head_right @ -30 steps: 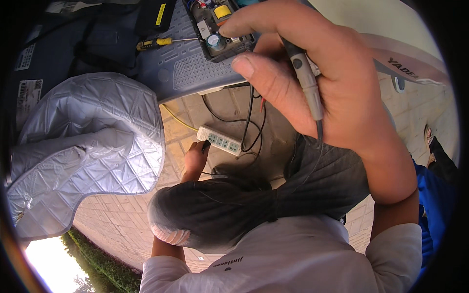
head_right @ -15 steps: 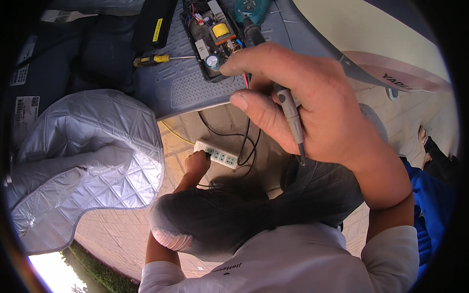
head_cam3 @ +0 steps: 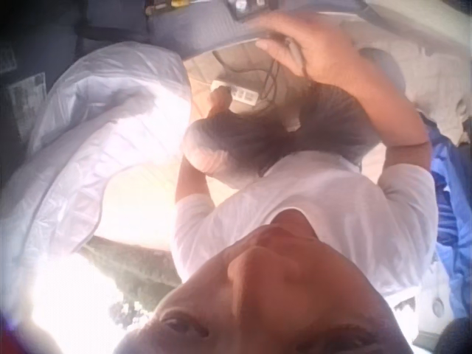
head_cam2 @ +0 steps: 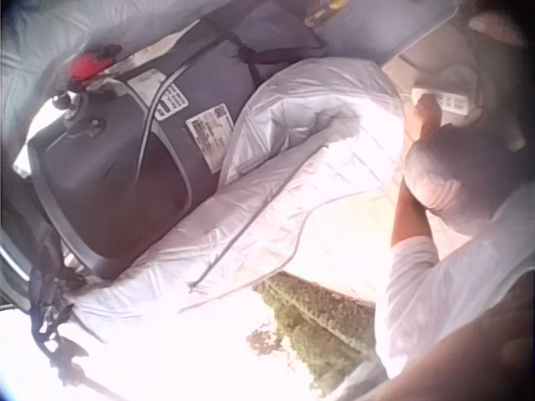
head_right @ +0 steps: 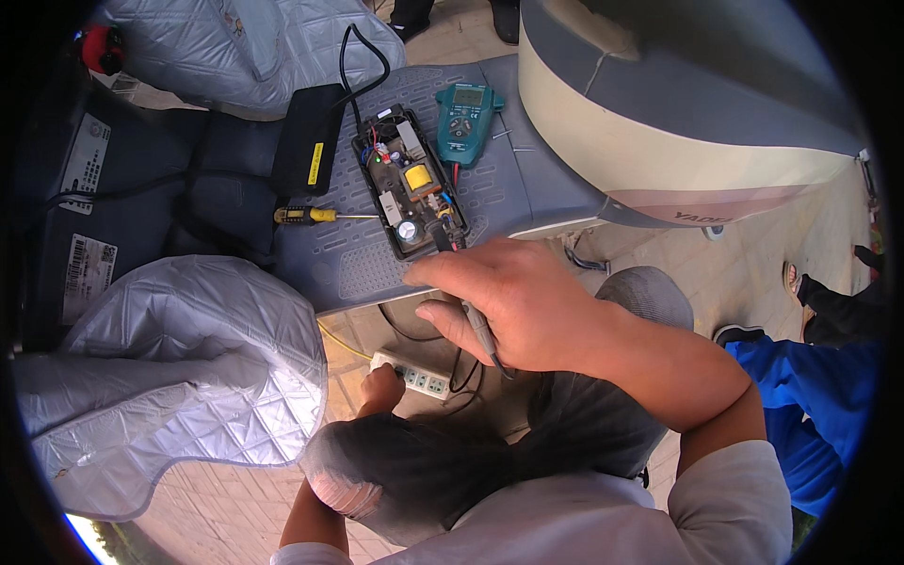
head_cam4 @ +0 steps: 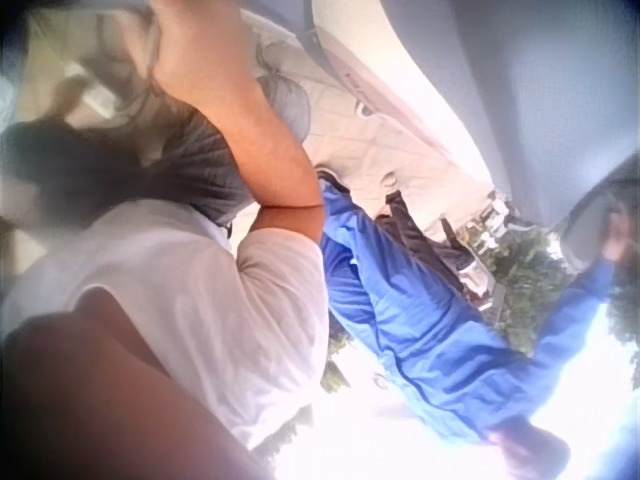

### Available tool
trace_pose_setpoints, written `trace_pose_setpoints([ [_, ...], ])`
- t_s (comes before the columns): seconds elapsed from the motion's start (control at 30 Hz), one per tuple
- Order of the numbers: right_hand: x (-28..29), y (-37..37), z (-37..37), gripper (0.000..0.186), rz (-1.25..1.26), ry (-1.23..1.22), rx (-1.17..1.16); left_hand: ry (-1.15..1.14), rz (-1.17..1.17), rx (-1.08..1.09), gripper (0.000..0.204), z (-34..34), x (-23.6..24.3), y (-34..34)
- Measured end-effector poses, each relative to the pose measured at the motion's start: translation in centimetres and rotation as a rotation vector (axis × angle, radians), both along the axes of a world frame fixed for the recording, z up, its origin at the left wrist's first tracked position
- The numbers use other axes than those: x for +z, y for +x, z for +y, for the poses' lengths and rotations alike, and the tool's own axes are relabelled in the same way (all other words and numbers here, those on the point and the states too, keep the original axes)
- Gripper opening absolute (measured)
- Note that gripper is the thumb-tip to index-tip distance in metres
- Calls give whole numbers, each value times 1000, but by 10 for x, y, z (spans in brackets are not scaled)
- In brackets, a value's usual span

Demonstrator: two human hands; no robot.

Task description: The person repairs an electronic device, likely a battery charger, by opening the casing, using a multimeter to test components, and manipulating internal wires. They then reassemble the device and move the power strip.

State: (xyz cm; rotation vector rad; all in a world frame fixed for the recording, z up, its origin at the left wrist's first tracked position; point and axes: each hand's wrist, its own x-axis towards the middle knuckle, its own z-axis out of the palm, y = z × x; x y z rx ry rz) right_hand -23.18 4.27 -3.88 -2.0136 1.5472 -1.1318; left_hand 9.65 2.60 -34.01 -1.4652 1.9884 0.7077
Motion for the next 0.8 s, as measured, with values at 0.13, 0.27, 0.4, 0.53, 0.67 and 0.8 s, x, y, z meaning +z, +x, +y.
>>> trace_pose_setpoints([
  [0.13,-3,6,0,23,41,-18,18,-38,-39,39,31,-6,9,11],
  [0.27,-11,13,4,27,113,38,121,-93,353,192,56,-31,20,50],
  [0.4,-14,21,2,31,91,40,227,353,543,349,57,-43,80,43],
  [0.53,-17,29,0,29,80,69,291,901,511,144,54,-50,170,21],
  [0.67,-24,34,-4,29,74,111,310,1015,712,-53,47,-59,269,-29],
  [0.8,-24,35,-14,30,36,155,294,1280,1431,214,42,-36,348,-68],
])
